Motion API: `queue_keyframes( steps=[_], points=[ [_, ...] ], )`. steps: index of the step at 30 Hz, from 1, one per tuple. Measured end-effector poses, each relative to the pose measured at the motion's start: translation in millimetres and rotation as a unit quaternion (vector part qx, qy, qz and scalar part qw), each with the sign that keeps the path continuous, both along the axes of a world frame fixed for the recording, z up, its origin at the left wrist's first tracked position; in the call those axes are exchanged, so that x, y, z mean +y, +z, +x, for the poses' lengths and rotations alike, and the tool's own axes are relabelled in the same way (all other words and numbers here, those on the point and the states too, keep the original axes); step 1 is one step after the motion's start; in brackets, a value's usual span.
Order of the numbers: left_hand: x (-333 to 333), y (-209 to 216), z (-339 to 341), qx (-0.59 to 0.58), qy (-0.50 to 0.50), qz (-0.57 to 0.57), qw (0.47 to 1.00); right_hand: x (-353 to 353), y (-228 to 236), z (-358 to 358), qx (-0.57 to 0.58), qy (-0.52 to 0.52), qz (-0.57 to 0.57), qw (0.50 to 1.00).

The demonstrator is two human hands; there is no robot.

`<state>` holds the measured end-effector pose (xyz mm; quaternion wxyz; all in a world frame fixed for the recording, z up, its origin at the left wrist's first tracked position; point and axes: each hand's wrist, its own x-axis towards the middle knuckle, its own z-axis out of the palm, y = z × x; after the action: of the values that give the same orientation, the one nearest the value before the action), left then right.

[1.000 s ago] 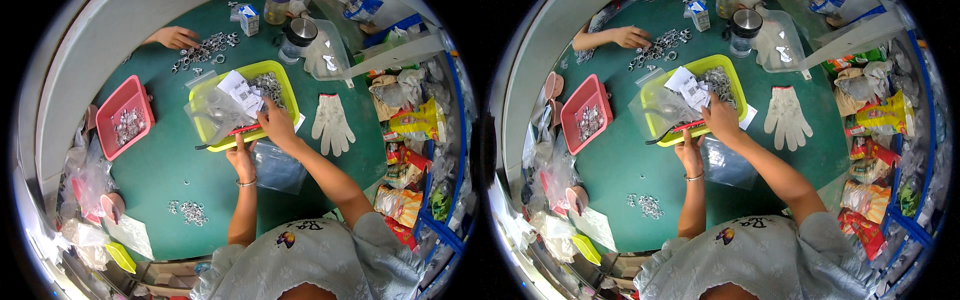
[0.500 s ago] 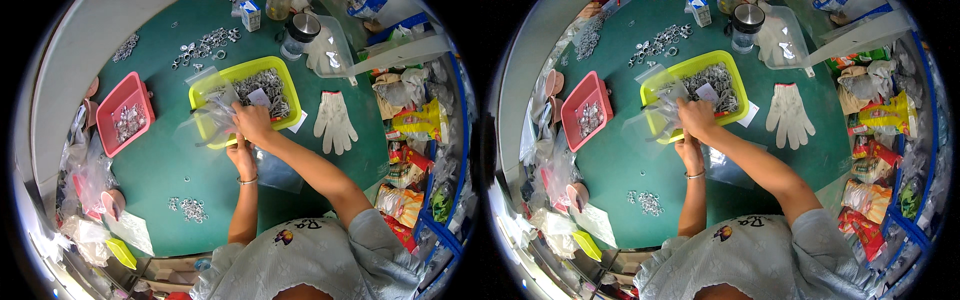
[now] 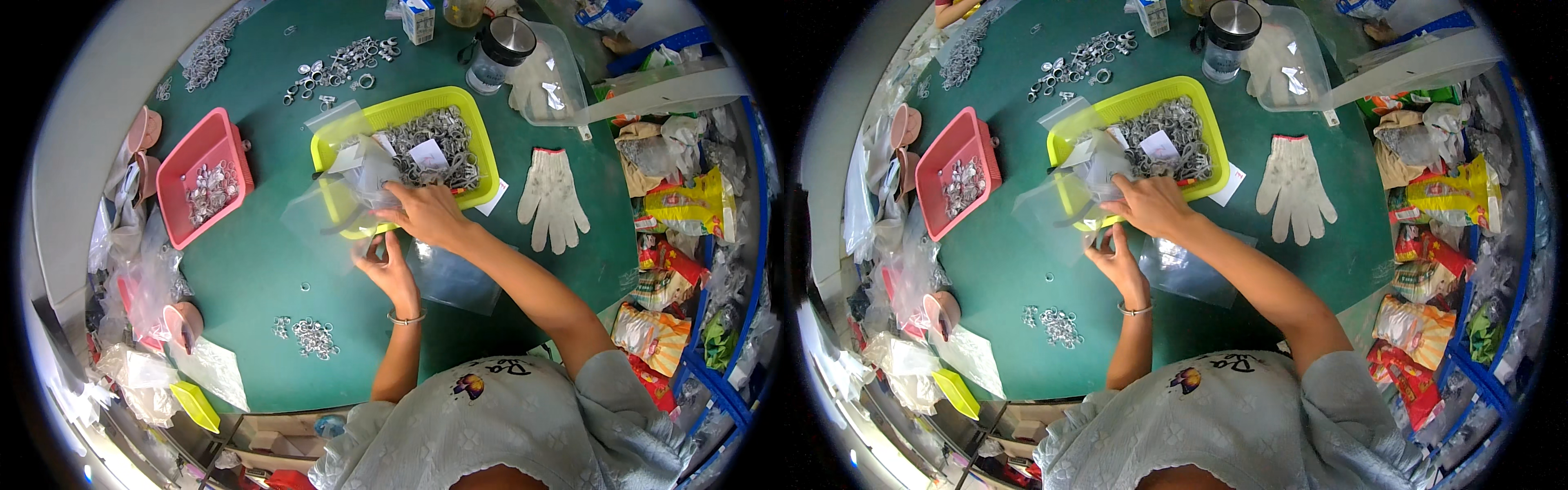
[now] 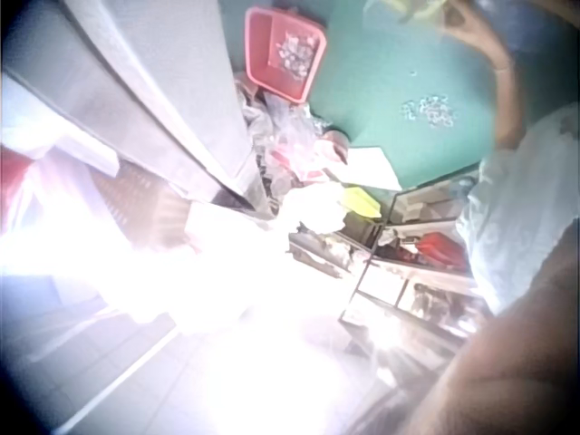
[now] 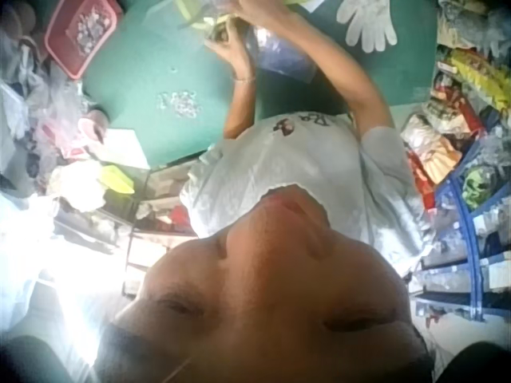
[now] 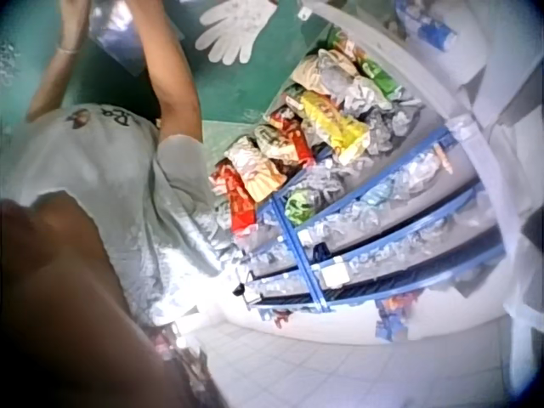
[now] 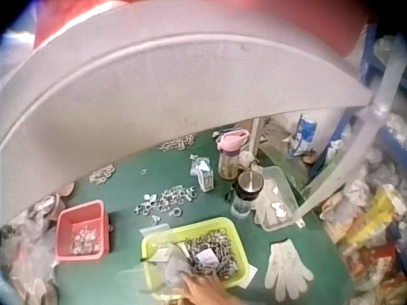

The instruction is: The person sorts small metal rings and washers on a green workbench, picking them up by hand and placing them into plastic bags. They walk to a blue shelving unit to retrieve and return bags of hardware, then return to the table to continue sorting and organizing the items into containers.

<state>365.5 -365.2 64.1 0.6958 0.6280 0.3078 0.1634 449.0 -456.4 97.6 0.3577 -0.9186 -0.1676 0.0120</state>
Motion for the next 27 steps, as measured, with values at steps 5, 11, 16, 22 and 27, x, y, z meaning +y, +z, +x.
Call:
queue_keyframes(
  steps=[5, 11, 16, 22, 27],
  points=[
    [-1, 34, 6, -0.017, 0.013, 0.176, 0.984, -6, 10, -1, 0.022, 0.042, 0.021, 0.999],
    [-1, 40, 27, -0.024, 0.019, 0.251, 0.967, -35, 2, 6, -0.037, -0.093, 0.008, 0.995],
    [-1, 37, 28, -0.016, 0.005, 0.259, 0.966, -69, 1, 31, 0.066, -0.21, -0.286, 0.933],
    [-1, 29, 24, -0.015, 0.004, 0.264, 0.964, -61, 1, 52, 0.098, -0.196, -0.33, 0.918],
    [0, 29, 24, -0.006, -0.008, 0.256, 0.967, -66, 1, 54, 0.114, -0.229, -0.261, 0.931]
  ],
)
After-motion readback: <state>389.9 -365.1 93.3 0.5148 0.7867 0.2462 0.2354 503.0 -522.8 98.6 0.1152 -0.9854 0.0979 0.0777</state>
